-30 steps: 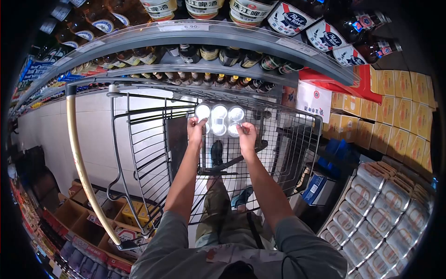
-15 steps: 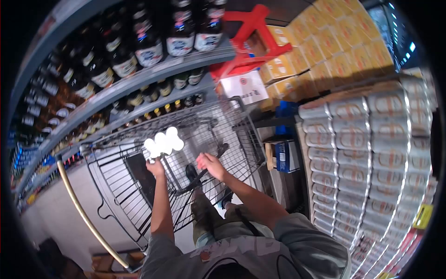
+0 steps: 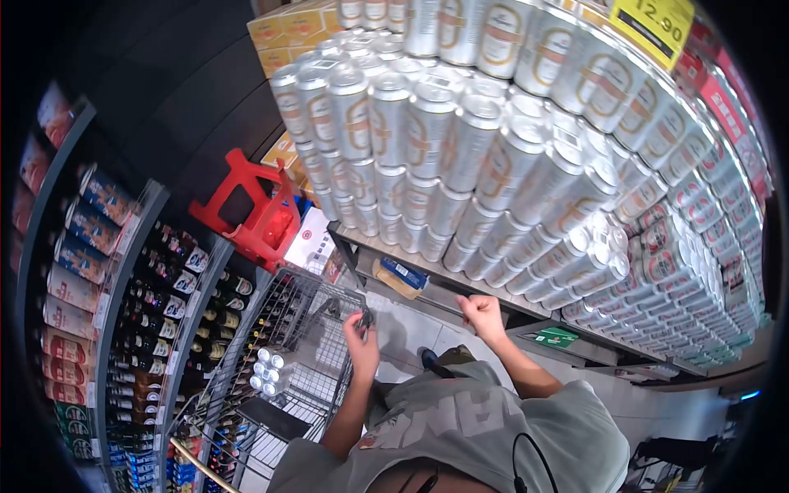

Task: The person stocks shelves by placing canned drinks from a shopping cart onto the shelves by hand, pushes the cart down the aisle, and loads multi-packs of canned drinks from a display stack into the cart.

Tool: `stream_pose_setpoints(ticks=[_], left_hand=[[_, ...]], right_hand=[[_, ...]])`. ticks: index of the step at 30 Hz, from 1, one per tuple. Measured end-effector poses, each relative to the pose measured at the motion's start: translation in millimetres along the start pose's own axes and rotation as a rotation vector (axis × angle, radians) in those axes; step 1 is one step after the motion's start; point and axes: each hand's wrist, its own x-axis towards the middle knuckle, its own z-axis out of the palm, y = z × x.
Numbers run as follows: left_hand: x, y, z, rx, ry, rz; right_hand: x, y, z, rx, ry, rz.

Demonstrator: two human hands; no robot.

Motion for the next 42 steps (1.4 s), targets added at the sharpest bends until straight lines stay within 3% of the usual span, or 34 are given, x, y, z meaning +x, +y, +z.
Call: stream_pose_setpoints(ticks=[4, 6, 8, 11, 16, 18, 20, 23, 26, 31, 34, 42], left_hand=[[36.7, 152.4, 98.2, 0.2, -0.231, 0.644], [53.7, 214.6, 134.5, 0.184, -0.265, 0.919], [65.9, 274.5, 164.9, 0.219, -0.272, 1.105], [94.0, 334.6, 206.6, 0.288, -0.284, 1.325], [121.5, 359.6, 246.0, 0.603, -0.346, 1.274], [127.3, 353.3, 254.9, 0.684, -0.328, 1.283], [129.8, 343.3, 261.3, 0.57, -0.279, 1.311], [131.2, 328.6, 267.8, 0.5, -0.162, 1.371], [132.4, 316.4, 275.0, 0.424, -0.059, 1.405], [142.9, 304.9, 282.9, 0.356, 0.065, 1.478], [144.5, 299.7, 282.9, 0.346, 0.088, 1.499], [147.7, 298.0, 282.6, 0.252, 0.124, 1.545]], right_hand=[[-11.4, -43.1, -81.7, 0.129, 0.387, -0.309], [-12.3, -76.7, -111.6, 0.195, 0.486, -0.485], [4.5, -121.2, -127.3, 0.384, 0.488, -0.826], [26.4, -158.5, -148.5, 0.618, 0.461, -0.81], [66.0, -163.2, -157.2, 0.715, 0.338, -0.883], [73.2, -163.1, -155.7, 0.742, 0.414, -0.89], [82.2, -156.7, -156.7, 0.753, 0.359, -0.932], [88.8, -155.4, -147.9, 0.495, 0.69, -0.853], [91.8, -172.9, -133.5, 0.339, 0.75, -0.747], [94.1, -184.0, -124.8, 0.422, 0.728, -0.61], [98.3, -190.2, -124.3, 0.25, 0.782, -0.575], [107.1, -183.9, -121.3, 0.35, 0.772, -0.677]])
